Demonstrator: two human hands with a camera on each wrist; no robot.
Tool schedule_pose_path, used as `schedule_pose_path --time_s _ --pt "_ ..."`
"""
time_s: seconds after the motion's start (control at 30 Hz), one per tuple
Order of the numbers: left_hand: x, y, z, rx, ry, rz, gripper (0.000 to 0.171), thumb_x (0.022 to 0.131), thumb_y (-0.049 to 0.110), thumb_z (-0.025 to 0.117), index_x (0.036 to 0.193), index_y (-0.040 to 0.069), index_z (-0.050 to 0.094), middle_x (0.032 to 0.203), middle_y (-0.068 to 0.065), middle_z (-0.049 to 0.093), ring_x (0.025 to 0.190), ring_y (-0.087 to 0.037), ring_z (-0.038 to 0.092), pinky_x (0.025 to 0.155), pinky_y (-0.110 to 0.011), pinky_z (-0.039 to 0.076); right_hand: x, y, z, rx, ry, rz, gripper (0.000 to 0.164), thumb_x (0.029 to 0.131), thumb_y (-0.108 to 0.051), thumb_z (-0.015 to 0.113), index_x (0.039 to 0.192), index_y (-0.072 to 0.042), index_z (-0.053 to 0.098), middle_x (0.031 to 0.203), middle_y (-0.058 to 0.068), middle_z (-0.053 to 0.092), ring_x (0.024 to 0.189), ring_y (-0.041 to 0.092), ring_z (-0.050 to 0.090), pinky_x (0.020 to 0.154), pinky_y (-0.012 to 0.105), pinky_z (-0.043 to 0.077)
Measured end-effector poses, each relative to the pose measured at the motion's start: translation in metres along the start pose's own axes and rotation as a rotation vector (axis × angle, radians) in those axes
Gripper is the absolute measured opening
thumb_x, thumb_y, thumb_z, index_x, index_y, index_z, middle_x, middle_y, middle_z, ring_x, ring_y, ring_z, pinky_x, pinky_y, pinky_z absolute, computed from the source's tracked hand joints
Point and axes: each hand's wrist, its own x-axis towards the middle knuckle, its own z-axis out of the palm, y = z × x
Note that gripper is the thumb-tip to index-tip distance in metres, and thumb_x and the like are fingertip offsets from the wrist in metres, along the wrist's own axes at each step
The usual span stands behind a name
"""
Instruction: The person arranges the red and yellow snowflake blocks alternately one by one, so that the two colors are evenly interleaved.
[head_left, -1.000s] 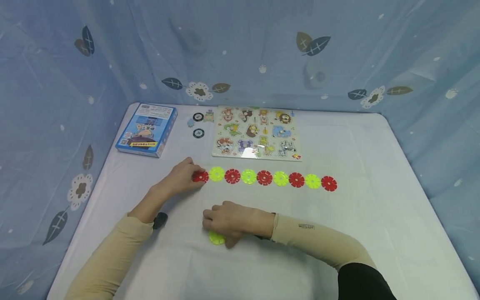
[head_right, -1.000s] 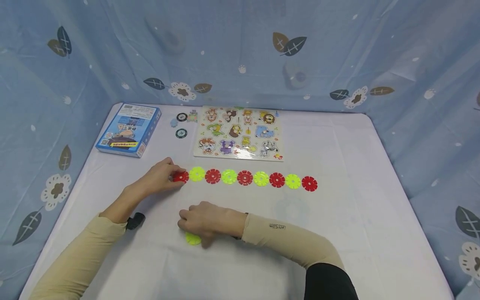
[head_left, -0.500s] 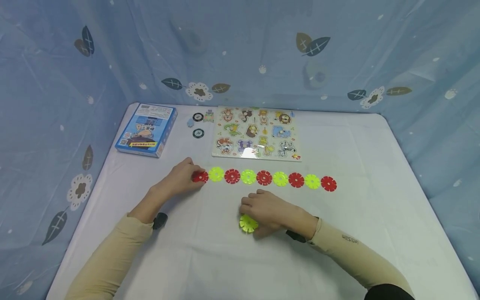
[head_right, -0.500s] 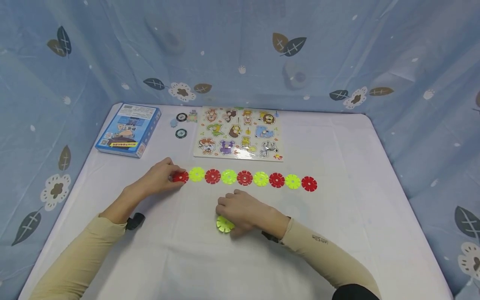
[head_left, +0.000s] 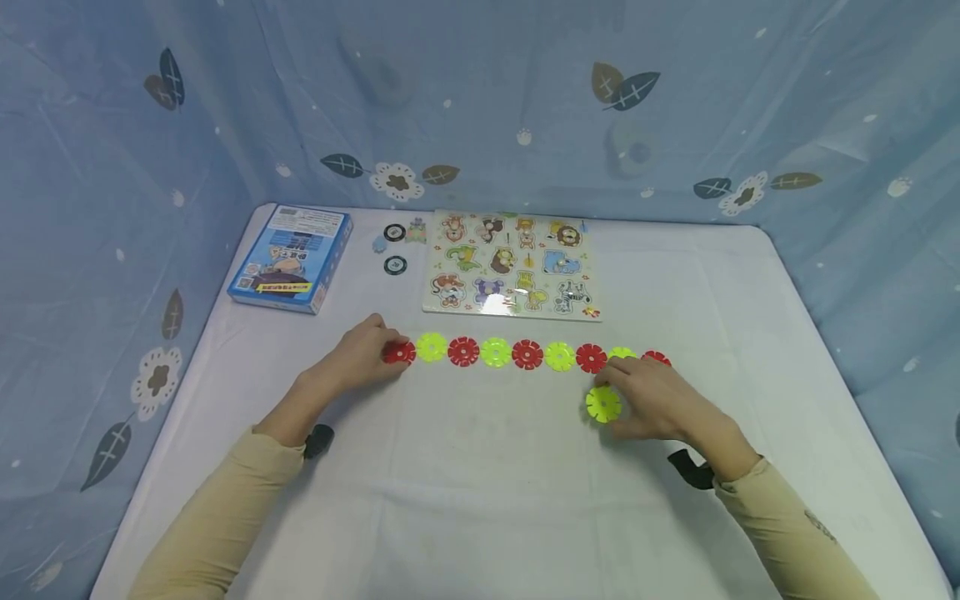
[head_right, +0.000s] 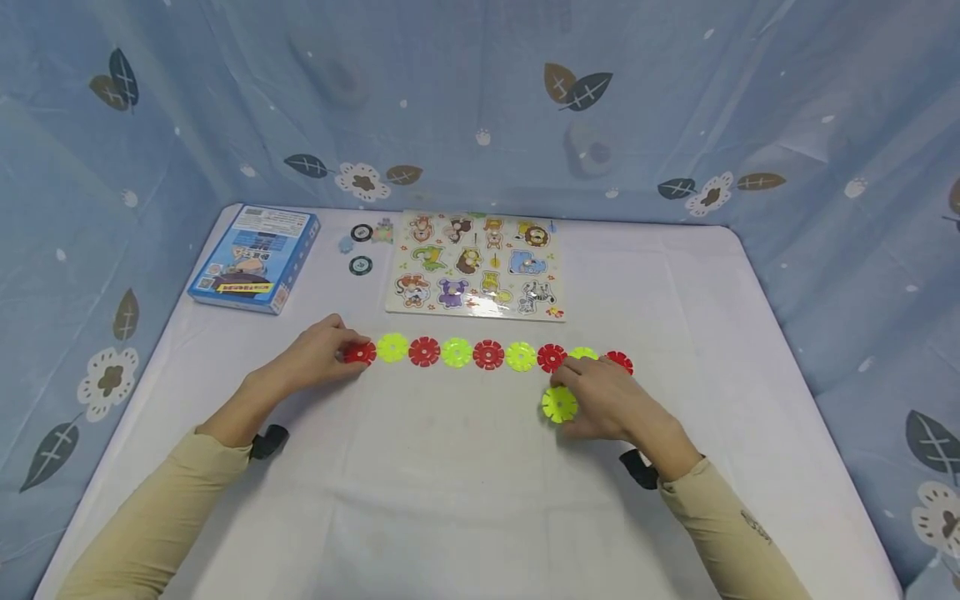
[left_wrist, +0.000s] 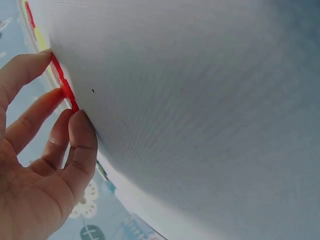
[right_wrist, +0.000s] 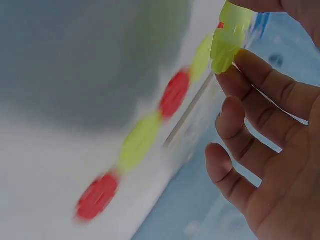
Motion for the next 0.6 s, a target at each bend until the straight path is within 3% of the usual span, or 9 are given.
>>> schedule_pose_path --time_s 0.2,0.37,0.47,0.6 --pt "0.001 0.001 0.000 -0.006 -0.001 -0.003 0.047 0.081 0.025 0.076 0.121 0.003 0.067 0.092 -0.009 0.052 0.082 -0.018 0.048 0.067 -0.026 0.041 -0.022 0.051 -0.008 0.031 -0.013 0.165 0.052 0.063 -0.031 0.084 0.108 -0.010 0.067 0.106 0.006 0.067 0.084 0.020 0.060 0.074 0.042 0.052" --pt "0.001 0.000 0.000 -0.003 0.000 -0.002 0.047 0.081 0.025 0.076 0.121 0.003 0.067 0.091 -0.009 0.052 0.082 -0.018 0.047 0.066 -0.026 0.040 -0.034 0.089 -0.015 0.057 -0.038 0.289 0.053 0.065 -0.027 0.082 0.111 -0.007 0.065 0.108 0.011 0.065 0.077 0.020 0.054 0.062 0.034 0.046" --pt "0.001 0.000 0.000 0.001 0.000 -0.007 0.047 0.081 0.026 0.077 0.121 0.004 0.067 0.091 -0.009 0.052 0.082 -0.018 0.047 0.066 -0.026 0.040 -0.036 0.106 -0.014 0.059 -0.055 0.336 0.054 0.066 -0.027 0.081 0.113 -0.005 0.065 0.110 0.014 0.065 0.082 0.025 0.056 0.065 0.041 0.050" --pt "0.001 0.000 0.000 0.005 -0.003 -0.006 0.047 0.081 0.026 0.076 0.121 0.003 0.067 0.091 -0.009 0.052 0.081 -0.018 0.047 0.065 -0.026 0.040 -0.034 0.120 -0.010 0.056 -0.088 0.366 0.056 0.068 -0.029 0.080 0.115 -0.003 0.064 0.112 0.016 0.064 0.097 0.033 0.059 0.079 0.056 0.050"
